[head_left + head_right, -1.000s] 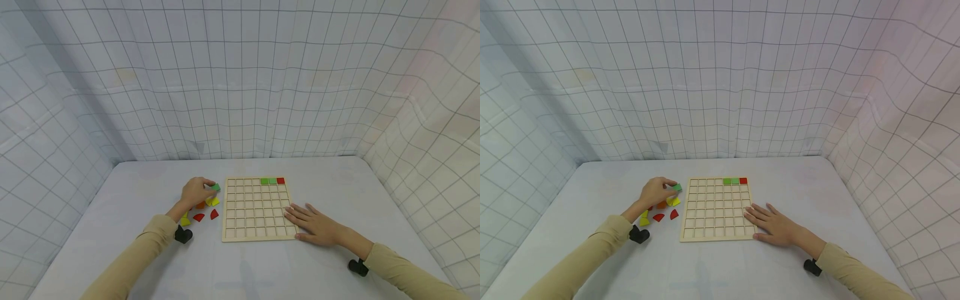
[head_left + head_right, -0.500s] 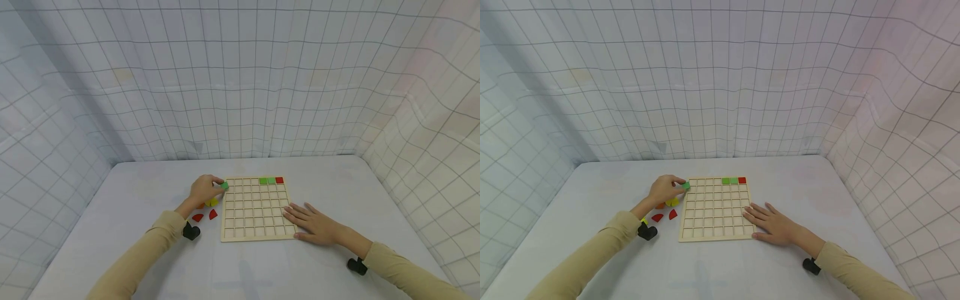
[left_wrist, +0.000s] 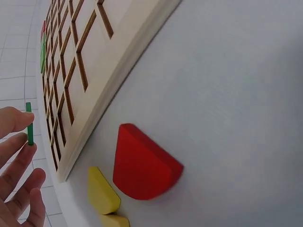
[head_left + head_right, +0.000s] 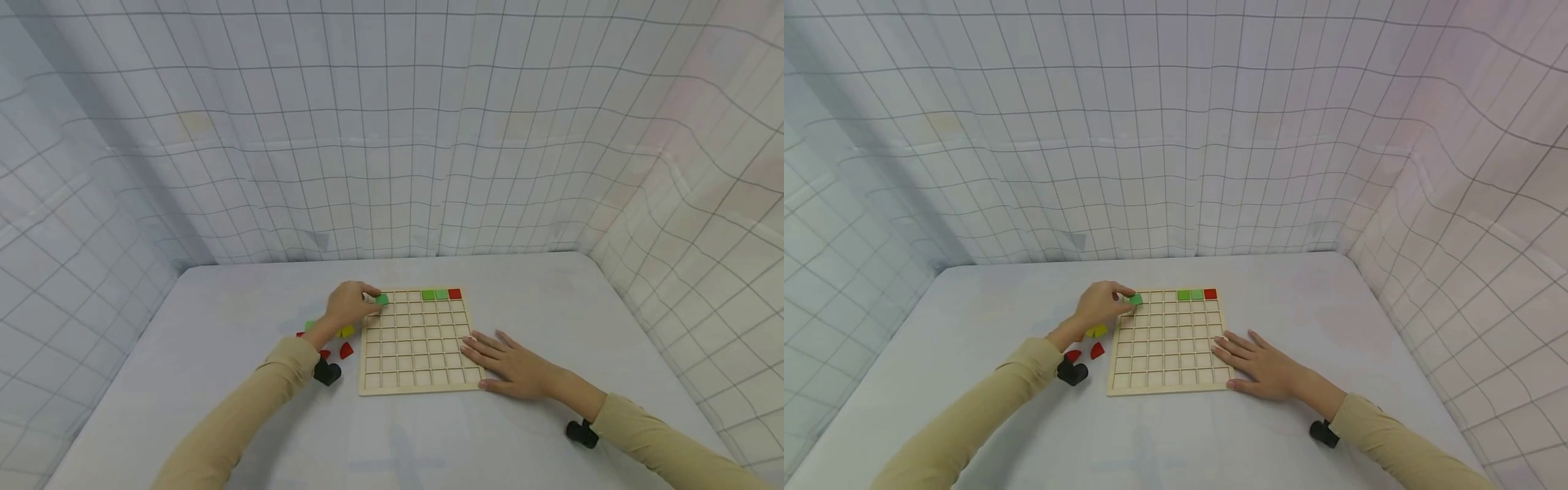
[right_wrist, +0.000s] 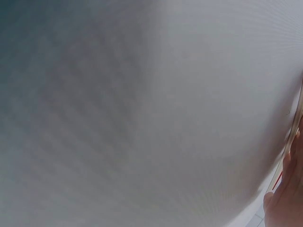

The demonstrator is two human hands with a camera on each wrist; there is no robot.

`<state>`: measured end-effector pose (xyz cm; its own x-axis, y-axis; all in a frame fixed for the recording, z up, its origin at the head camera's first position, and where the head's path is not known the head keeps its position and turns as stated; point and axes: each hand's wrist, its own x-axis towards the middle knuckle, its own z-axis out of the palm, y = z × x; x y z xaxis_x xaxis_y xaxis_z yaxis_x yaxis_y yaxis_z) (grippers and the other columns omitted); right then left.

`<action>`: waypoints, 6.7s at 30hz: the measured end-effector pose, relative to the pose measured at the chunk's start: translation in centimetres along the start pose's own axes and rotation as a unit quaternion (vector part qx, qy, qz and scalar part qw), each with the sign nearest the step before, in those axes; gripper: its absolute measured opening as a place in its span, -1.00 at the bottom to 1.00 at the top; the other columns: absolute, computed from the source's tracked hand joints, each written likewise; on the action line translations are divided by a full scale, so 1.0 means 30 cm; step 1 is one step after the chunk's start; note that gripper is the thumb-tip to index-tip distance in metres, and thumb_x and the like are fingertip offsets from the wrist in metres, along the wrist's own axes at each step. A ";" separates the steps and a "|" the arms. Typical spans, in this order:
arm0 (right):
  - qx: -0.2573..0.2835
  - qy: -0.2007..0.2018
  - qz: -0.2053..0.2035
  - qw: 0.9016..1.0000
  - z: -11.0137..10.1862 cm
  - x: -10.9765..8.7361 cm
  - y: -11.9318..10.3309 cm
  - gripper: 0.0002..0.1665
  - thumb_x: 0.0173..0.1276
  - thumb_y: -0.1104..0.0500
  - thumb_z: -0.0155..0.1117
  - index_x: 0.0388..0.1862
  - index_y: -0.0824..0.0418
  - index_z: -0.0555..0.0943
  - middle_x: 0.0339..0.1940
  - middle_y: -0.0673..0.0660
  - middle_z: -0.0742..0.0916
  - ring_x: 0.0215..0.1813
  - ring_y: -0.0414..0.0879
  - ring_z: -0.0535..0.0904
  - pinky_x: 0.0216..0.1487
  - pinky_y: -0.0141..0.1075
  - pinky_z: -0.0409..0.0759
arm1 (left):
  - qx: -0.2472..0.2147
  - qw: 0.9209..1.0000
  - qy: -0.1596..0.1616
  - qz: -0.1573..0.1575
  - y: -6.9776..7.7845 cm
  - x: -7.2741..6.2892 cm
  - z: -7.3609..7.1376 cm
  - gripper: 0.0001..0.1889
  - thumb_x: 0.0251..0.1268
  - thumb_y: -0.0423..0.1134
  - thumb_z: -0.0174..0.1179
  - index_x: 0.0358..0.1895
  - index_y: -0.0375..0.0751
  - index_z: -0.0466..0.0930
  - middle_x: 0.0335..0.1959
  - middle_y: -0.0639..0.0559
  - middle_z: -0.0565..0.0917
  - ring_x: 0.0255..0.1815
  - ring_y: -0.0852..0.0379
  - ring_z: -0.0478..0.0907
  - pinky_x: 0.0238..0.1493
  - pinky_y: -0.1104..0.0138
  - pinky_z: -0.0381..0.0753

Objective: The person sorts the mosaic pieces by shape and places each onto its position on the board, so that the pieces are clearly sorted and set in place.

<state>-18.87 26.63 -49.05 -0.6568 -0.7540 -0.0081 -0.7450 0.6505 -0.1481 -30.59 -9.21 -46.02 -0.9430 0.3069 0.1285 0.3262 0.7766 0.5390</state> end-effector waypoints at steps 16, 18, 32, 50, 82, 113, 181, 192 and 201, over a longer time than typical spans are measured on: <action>-0.011 0.002 -0.002 1.000 0.014 -0.001 0.014 -0.20 0.49 -0.24 -0.11 0.57 0.03 0.01 0.59 0.06 0.14 0.59 0.09 -0.02 0.42 0.28 -0.01 | -0.024 0.999 -0.015 0.019 0.079 0.071 0.063 -0.73 0.12 -0.18 0.31 -0.08 -0.05 0.75 -0.09 -0.03 0.74 -0.47 0.20 0.51 -0.65 0.45 0.31; -0.014 0.004 -0.004 1.000 0.015 0.000 0.016 -0.20 0.49 -0.24 -0.11 0.57 0.04 0.01 0.59 0.06 0.14 0.59 0.09 -0.01 0.41 0.28 0.01 | -0.024 0.999 -0.016 0.018 0.089 0.077 0.071 -0.73 0.12 -0.18 0.33 -0.07 -0.05 0.75 -0.06 -0.03 0.73 -0.44 0.17 0.54 -0.61 0.45 0.35; -0.007 0.000 -0.002 1.000 0.011 -0.001 0.012 -0.21 0.50 -0.23 -0.12 0.57 0.04 0.01 0.59 0.07 0.14 0.59 0.09 -0.03 0.42 0.28 -0.01 | -0.042 0.998 -0.027 0.024 0.127 0.112 0.115 -0.71 0.13 -0.20 0.30 -0.05 -0.10 0.74 -0.01 -0.04 0.72 -0.13 0.03 0.68 -0.50 0.42 0.51; 0.000 -0.003 -0.002 1.000 0.008 0.002 0.009 -0.21 0.50 -0.22 -0.11 0.57 0.05 0.01 0.59 0.07 0.13 0.59 0.09 -0.04 0.43 0.29 -0.04 | -0.011 0.998 -0.050 0.026 0.133 0.129 0.130 -0.72 0.21 -0.20 0.30 -0.02 -0.10 0.72 -0.01 -0.04 0.69 -0.07 0.02 0.66 -0.14 0.20 0.63; -0.009 -0.012 0.004 1.000 0.006 0.001 0.006 -0.20 0.50 -0.25 -0.15 0.58 0.02 -0.02 0.59 0.06 0.12 0.60 0.07 -0.05 0.43 0.27 -0.03 | 0.014 0.998 -0.046 0.035 0.126 0.139 0.156 -0.73 0.21 -0.16 0.31 -0.02 -0.06 0.73 -0.03 -0.04 0.68 0.04 -0.02 0.60 -0.01 0.14 0.61; -0.005 -0.007 0.002 1.000 0.003 0.003 -0.004 -0.20 0.49 -0.22 -0.10 0.57 0.05 0.01 0.59 0.08 0.14 0.58 0.10 -0.02 0.42 0.27 -0.02 | -0.008 1.000 -0.023 0.000 0.069 0.051 0.043 -0.69 0.28 -0.15 0.26 0.07 -0.05 0.67 0.03 0.02 0.68 -0.01 0.03 0.61 -0.21 0.19 0.63; 0.000 -0.002 0.013 1.000 0.000 0.002 -0.016 -0.19 0.47 -0.22 -0.05 0.56 0.06 0.05 0.58 0.08 0.17 0.58 0.12 0.01 0.40 0.28 -0.04 | -0.039 0.998 -0.004 -0.040 -0.313 -0.282 -0.189 -0.56 0.18 -0.25 0.32 0.14 -0.28 0.58 0.07 -0.23 0.64 0.00 -0.14 0.50 0.06 0.00 0.53; -0.005 0.000 0.013 1.000 -0.002 0.002 -0.020 -0.20 0.47 -0.22 -0.05 0.56 0.05 0.06 0.58 0.08 0.18 0.57 0.11 0.03 0.39 0.28 -0.01 | -0.046 0.998 -0.025 -0.045 -0.326 -0.271 -0.178 -0.55 0.16 -0.25 0.34 0.13 -0.30 0.58 0.01 -0.23 0.64 -0.06 -0.10 0.48 0.04 0.06 0.52; -0.008 -0.003 0.012 1.000 0.001 0.002 -0.019 -0.20 0.48 -0.24 -0.08 0.56 0.05 0.06 0.58 0.08 0.18 0.57 0.11 0.03 0.40 0.28 0.00 | -0.044 0.995 -0.040 -0.074 -0.325 -0.260 -0.176 -0.58 0.16 -0.26 0.32 0.10 -0.31 0.59 0.00 -0.25 0.63 -0.04 -0.11 0.47 0.11 0.03 0.50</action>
<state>-18.49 26.21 -49.01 -0.6742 -0.7384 -0.0169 -0.7304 0.6699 -0.1328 -26.75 -22.09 -47.90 -0.9709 0.2383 -0.0238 0.1729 0.7661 0.6191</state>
